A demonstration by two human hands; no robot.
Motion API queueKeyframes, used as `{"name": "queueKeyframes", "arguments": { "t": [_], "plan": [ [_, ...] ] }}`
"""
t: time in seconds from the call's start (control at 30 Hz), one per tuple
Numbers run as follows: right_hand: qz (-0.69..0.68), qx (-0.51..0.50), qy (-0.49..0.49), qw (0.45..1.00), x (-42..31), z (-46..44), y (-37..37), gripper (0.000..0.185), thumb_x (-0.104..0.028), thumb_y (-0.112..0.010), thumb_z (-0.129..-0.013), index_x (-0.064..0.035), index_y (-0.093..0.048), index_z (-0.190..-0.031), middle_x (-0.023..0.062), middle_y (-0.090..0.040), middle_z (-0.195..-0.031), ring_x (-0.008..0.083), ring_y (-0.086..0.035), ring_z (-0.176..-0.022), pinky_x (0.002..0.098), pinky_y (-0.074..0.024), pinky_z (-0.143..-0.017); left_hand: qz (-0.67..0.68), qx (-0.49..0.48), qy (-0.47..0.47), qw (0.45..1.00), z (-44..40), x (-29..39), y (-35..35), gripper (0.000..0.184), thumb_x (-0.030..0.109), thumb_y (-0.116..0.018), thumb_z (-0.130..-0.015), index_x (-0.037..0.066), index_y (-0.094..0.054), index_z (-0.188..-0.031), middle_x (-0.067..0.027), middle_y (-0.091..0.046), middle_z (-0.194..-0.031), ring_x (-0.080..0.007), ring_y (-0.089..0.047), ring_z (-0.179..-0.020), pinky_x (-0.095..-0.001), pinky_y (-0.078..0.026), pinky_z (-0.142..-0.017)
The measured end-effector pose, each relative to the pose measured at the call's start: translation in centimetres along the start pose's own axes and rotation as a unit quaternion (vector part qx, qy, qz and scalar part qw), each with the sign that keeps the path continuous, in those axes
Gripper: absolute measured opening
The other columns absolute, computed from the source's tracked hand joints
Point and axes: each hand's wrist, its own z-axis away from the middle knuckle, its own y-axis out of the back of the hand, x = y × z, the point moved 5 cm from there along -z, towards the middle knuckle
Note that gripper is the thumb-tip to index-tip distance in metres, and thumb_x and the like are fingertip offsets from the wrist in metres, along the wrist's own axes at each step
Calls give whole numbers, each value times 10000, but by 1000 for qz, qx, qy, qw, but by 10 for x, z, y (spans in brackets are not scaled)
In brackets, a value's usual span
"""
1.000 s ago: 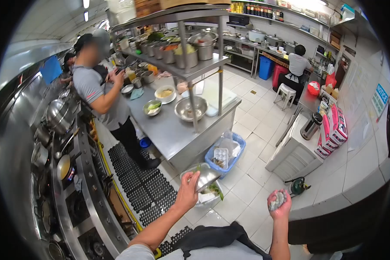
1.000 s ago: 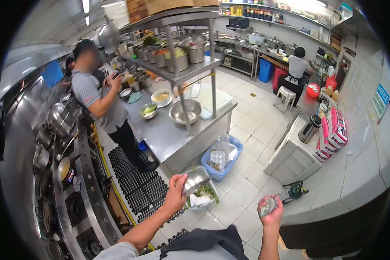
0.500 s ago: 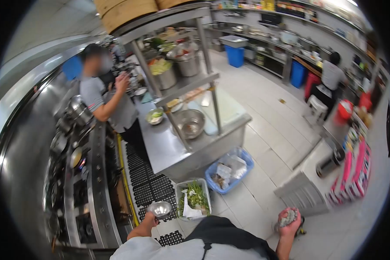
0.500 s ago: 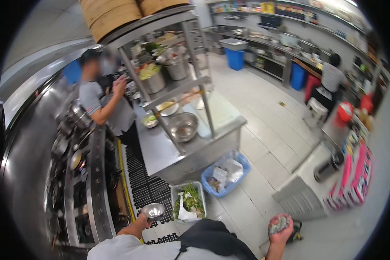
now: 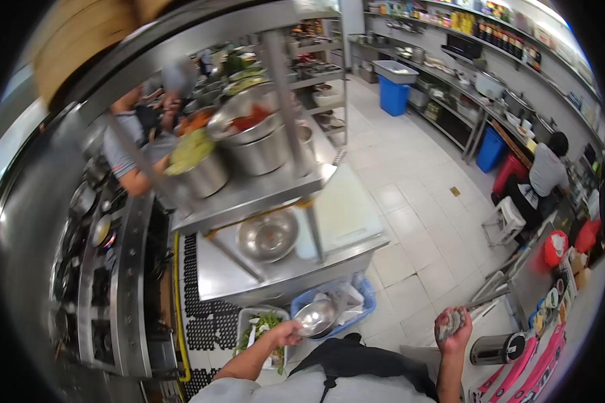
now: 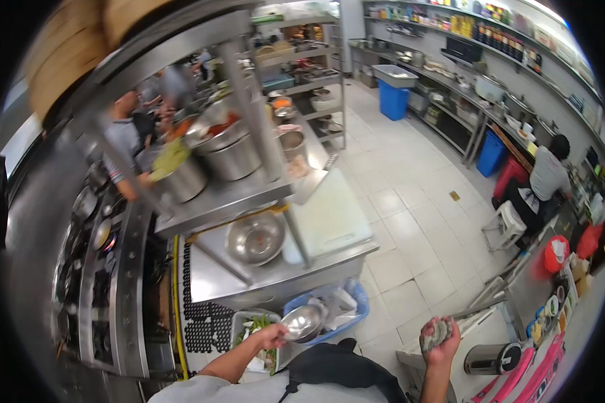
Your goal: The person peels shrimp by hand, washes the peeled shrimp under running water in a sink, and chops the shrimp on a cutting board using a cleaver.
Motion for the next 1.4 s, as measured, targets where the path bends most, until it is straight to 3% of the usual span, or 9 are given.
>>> {"name": "queueKeyframes", "arguments": {
  "t": [0.3, 0.63, 0.83, 0.9, 1.03, 1.13, 1.2, 1.27, 1.4],
  "plan": [
    [-14, 6, -13, 1000, -106, -163, -72, 168, -292, -688, -974, -135, -744, -955, 67, -718, -1071, 261, -674, -1005, 378, -589, -775, 69, -175, -83, 979, -65, 208, -311, 282, 229, -663, -957, 47, -674, -1172, -79, -750, -1055, -235, -728, -896, -365, -586, -763],
    [198, 69, -297, 931, -74, -432, -98, 181, -259, -676, -937, -79, -689, -931, 142, -711, -925, 315, -685, -846, 445, -597, -709, 219, -27, -197, 955, -25, 351, -359, 142, 166, -694, -906, 41, -712, -971, -92, -733, -939, -257, -737, -823, -443, -628, -812],
    [422, -32, -476, 771, 68, -478, -234, 145, -195, -648, -1001, -66, -712, -991, 130, -719, -930, 268, -709, -830, 464, -618, -741, 312, 205, -384, 844, 48, 348, -313, 154, 188, -726, -875, 77, -645, -806, -61, -641, -786, -216, -655, -679, -367, -553, -600],
    [497, -219, -436, 718, 129, -475, -280, 161, -213, -685, -984, -62, -723, -1024, 103, -727, -967, 246, -726, -869, 436, -612, -751, 359, 248, -413, 799, 58, 321, -297, 129, 172, -716, -849, 49, -675, -854, -88, -679, -830, -247, -679, -713, -384, -578, -649],
    [699, -605, -73, 375, 210, -457, -334, 256, -245, -721, -944, -85, -744, -1143, 158, -722, -1218, 317, -719, -1056, 489, -571, -897, 372, 278, -507, 726, 39, 285, -295, 411, 287, -692, -902, 7, -689, -1203, -182, -749, -1099, -334, -768, -942, -499, -664, -773],
    [693, -714, -21, 102, 259, -477, -286, 473, -355, -727, -956, -118, -686, -1363, 215, -580, -1503, 399, -586, -1344, 543, -482, -1078, 455, 209, -528, 686, 8, 281, -297, 472, 229, -640, -908, -26, -642, -1306, -225, -723, -1206, -386, -756, -991, -504, -651, -847],
    [651, -758, 32, 30, 266, -498, -264, 592, -414, -712, -968, -141, -601, -1481, 227, -464, -1606, 426, -449, -1468, 562, -405, -1159, 495, 238, -532, 644, 9, 338, -329, 469, 185, -623, -879, -23, -646, -1299, -214, -727, -1205, -389, -746, -1018, -501, -635, -888],
    [633, -774, 18, -26, 275, -507, -273, 723, -482, -682, -984, -161, -487, -1601, 250, -386, -1662, 466, -332, -1557, 594, -289, -1249, 513, 296, -514, 621, -9, 338, -306, 455, 135, -611, -835, -14, -666, -1261, -178, -742, -1180, -356, -730, -1050, -486, -613, -927],
    [620, -770, -91, 121, 291, -562, -346, 685, -531, -616, -1025, -123, -520, -1566, 248, -477, -1599, 453, -462, -1462, 574, -393, -1182, 528, 283, -511, 617, -2, 439, -297, 147, 102, -669, -858, 4, -697, -963, -147, -728, -1066, -309, -718, -1004, -462, -599, -928]
  ]
}}
